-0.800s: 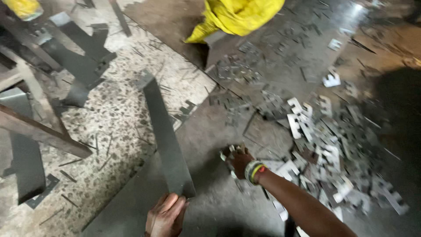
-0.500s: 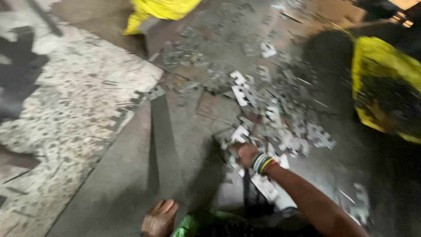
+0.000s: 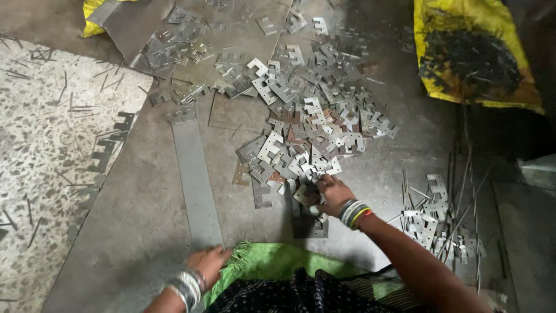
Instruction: The person sits on the floor and repeatedly picks up small metal brackets from a large pile, aligns them, and stacks them into a neat pile. The person uses a small white cloth to wipe the brackets before stacking them.
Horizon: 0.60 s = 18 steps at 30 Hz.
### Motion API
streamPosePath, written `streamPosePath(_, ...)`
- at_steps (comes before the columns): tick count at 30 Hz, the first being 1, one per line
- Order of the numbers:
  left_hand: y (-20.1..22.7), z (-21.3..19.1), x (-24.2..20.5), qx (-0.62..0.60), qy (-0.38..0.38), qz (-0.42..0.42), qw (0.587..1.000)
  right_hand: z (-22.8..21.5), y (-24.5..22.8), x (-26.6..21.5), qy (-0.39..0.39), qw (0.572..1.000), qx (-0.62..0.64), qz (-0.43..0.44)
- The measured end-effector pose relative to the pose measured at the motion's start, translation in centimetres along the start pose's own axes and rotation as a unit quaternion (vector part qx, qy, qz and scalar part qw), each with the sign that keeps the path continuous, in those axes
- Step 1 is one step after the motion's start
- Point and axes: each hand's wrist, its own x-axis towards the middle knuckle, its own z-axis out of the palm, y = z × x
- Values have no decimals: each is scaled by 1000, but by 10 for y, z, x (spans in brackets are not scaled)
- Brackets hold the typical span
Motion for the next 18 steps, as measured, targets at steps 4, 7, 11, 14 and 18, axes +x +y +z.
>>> streamPosePath(4, 31, -82, 14, 71, -68, 6, 995, 2, -30, -1, -14, 993, 29, 117)
streamPosePath(7, 61, -103, 57, 80, -58, 38, 994, 22, -23, 1, 7, 984, 89, 154)
streamPosePath(11, 103, -101, 101, -15, 31, 64, 997, 41, -12, 7, 44, 974, 148, 167)
streamPosePath(14, 118, -101, 116, -43, 82, 65, 994, 43, -12, 8, 84, 968, 176, 159)
streamPosePath(18, 125, -100, 119, -93, 139, 65, 984, 35, -16, -5, 12, 954, 236, 183)
